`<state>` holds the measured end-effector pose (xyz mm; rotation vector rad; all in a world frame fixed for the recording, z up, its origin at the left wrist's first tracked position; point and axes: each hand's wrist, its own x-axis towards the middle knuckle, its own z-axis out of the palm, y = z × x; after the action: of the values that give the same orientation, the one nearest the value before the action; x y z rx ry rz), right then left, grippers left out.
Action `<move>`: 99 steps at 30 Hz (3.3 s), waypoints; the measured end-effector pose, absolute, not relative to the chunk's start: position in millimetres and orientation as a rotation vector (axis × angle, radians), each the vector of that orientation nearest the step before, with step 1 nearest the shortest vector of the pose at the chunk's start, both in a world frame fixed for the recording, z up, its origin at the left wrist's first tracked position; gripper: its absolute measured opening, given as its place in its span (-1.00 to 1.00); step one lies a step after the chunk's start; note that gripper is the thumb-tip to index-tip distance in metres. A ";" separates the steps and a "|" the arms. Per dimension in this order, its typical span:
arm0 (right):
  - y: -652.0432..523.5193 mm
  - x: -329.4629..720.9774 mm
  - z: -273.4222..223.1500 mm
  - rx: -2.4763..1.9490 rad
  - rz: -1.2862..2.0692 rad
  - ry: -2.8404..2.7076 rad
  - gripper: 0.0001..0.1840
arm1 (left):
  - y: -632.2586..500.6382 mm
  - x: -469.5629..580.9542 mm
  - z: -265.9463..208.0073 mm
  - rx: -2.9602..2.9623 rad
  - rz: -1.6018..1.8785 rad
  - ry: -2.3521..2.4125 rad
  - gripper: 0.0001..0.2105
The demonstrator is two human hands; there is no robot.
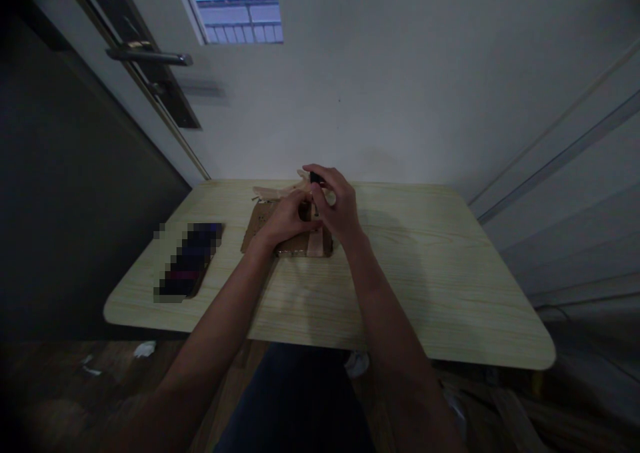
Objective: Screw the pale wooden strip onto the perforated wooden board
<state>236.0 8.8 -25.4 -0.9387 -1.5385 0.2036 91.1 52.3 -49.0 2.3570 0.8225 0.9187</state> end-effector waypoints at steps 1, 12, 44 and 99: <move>8.2 235.9 -25.3 -0.922 0.253 -1.534 -0.59 | 52.3 91.1 -49.2 2.358 0.915 0.838 -0.62; 18.4 239.6 -33.1 -0.950 0.173 -1.414 -0.69 | 52.7 91.4 -49.8 2.376 0.933 0.802 -0.64; 12.4 234.7 -32.4 -0.986 0.223 -1.432 -0.63 | 56.4 92.9 -53.7 2.383 0.931 0.787 -0.62; 8.9 236.4 -23.8 -0.996 0.309 -1.382 -0.68 | 53.9 92.2 -51.6 2.380 0.890 0.851 -0.63</move>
<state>236.4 8.9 -23.8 -0.9958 -1.3817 0.3087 92.2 53.9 -51.6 2.3798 0.8506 0.8897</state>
